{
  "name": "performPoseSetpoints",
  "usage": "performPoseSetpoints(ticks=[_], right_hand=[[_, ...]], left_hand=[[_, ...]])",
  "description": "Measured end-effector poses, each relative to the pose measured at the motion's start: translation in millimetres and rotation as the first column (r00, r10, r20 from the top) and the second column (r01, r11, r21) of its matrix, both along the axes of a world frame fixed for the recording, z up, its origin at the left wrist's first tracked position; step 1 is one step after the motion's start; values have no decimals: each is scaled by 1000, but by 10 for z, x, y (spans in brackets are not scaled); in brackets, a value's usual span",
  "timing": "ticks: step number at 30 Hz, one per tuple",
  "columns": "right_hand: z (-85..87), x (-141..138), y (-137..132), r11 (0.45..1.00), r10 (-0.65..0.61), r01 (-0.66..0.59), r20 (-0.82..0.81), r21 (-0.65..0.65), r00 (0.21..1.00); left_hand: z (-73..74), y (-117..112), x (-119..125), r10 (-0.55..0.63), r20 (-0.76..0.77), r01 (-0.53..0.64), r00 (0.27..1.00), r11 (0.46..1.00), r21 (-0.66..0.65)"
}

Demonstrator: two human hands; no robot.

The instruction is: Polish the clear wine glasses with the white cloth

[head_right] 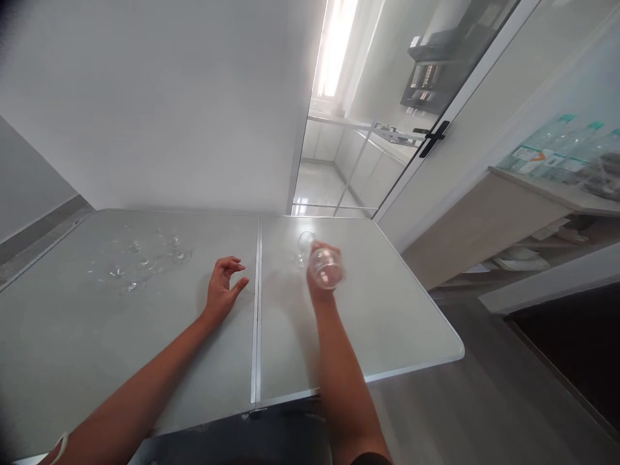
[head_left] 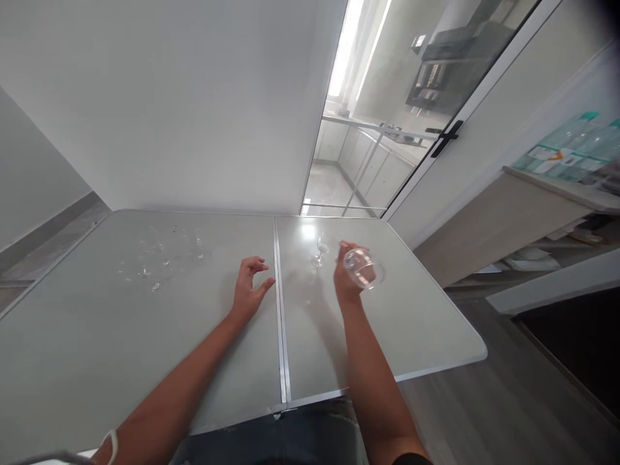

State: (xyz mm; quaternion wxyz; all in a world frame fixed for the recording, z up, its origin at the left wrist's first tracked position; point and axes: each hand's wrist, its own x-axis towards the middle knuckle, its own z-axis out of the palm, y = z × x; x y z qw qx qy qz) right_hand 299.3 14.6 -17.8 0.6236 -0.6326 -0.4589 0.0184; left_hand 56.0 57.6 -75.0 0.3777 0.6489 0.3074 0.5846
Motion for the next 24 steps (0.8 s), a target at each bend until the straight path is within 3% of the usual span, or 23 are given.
performPoseSetpoints(ticks=[1,3,6,9,12,18,24], right_hand=[[23,130,20,990,-139,138,16,23,990],[29,385,66,905,-426,425,97,29,900],[-69,675,133,807,-530,569,233,-156,816],[-239,795,189,752,-444,504,240,-424,864],[-377,800,234,715,-339,402,219,-572,915],[-456,814,266,672,-333,386,208,-632,920],[-507,845,281,671,-338,391,210,-630,917]], left_hand=[[2,-2,2,-2,-9,2,1000,1000,4],[5,-7,11,-4,-33,4,999,1000,17],[3,-8,21,3,-71,-2,997,1000,25],[1,-2,19,1,-96,0,995,1000,13],[0,7,8,3,-119,-2,993,1000,6],[-7,21,-3,8,-128,-9,992,1000,-9],[10,10,2,13,-146,-14,989,1000,-6]])
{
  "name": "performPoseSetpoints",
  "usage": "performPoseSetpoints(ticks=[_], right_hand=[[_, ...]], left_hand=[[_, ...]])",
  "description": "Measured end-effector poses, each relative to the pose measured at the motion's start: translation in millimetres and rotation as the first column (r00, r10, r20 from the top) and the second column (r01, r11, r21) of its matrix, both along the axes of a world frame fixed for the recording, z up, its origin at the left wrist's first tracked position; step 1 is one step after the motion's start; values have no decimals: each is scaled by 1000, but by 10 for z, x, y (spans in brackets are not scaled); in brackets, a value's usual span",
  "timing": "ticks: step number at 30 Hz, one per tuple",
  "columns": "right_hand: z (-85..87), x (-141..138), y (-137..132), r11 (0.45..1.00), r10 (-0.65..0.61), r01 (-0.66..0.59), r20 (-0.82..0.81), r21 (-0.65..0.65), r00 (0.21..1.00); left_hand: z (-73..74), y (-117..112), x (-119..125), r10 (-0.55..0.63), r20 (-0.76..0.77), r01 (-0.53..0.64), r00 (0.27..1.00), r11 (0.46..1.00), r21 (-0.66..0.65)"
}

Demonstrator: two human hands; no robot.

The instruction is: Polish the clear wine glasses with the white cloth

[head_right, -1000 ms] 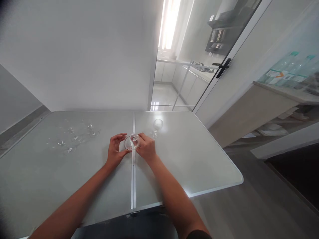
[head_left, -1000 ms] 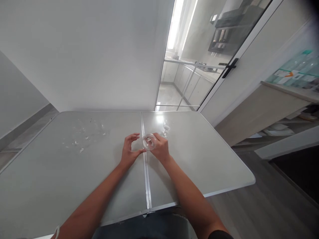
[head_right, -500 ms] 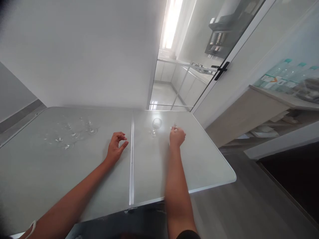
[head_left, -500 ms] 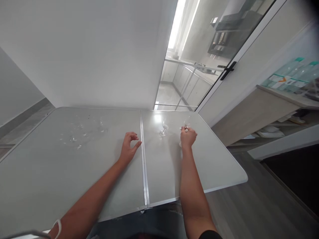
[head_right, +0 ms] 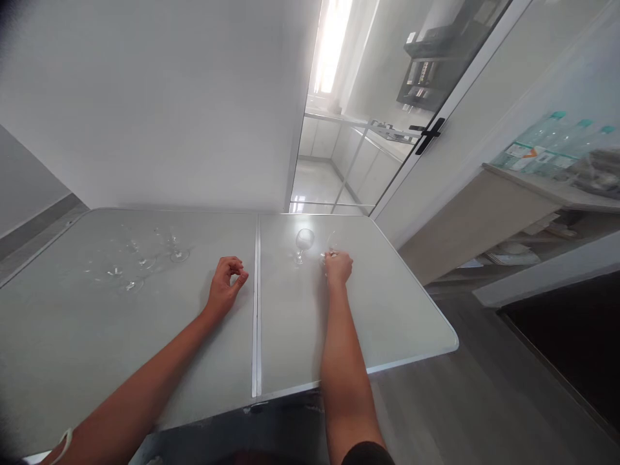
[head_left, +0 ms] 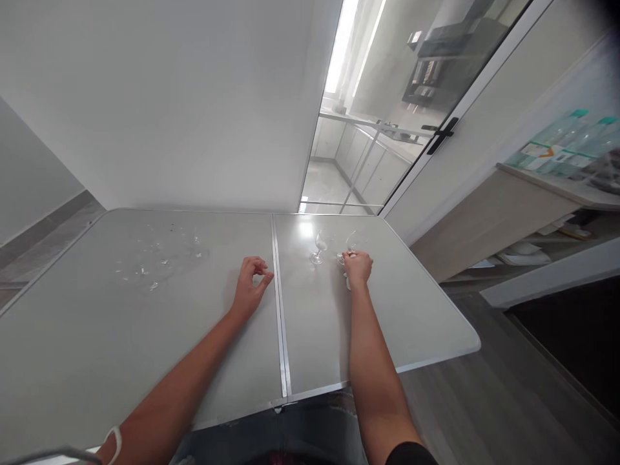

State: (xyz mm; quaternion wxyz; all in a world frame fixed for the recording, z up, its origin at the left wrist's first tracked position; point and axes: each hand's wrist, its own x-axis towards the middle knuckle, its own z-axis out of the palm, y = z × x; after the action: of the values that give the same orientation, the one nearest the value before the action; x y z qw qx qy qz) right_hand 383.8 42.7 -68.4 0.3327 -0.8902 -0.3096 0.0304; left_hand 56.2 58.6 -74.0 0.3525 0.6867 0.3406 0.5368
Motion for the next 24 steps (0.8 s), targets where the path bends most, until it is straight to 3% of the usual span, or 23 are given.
performPoseSetpoints(ticks=[7,18,21,24], right_hand=[[-63,12,32,1000,12,-12,2,-19,1000],[-24,-48,14,999,13,-12,15,-48,1000],[1,-66,1,999,12,-12,0,-50,1000],[7,-56,-31,997,1,-3,-21,-83,1000]], left_hand=[[23,-6,-4,13,-38,-13,999,1000,3],[84,-75,-47,60,-71,-57,996,997,52],[190,-110,-99,93,-78,-87,993,993,75],[386,-156,-152,141,-101,-135,985,989,63]])
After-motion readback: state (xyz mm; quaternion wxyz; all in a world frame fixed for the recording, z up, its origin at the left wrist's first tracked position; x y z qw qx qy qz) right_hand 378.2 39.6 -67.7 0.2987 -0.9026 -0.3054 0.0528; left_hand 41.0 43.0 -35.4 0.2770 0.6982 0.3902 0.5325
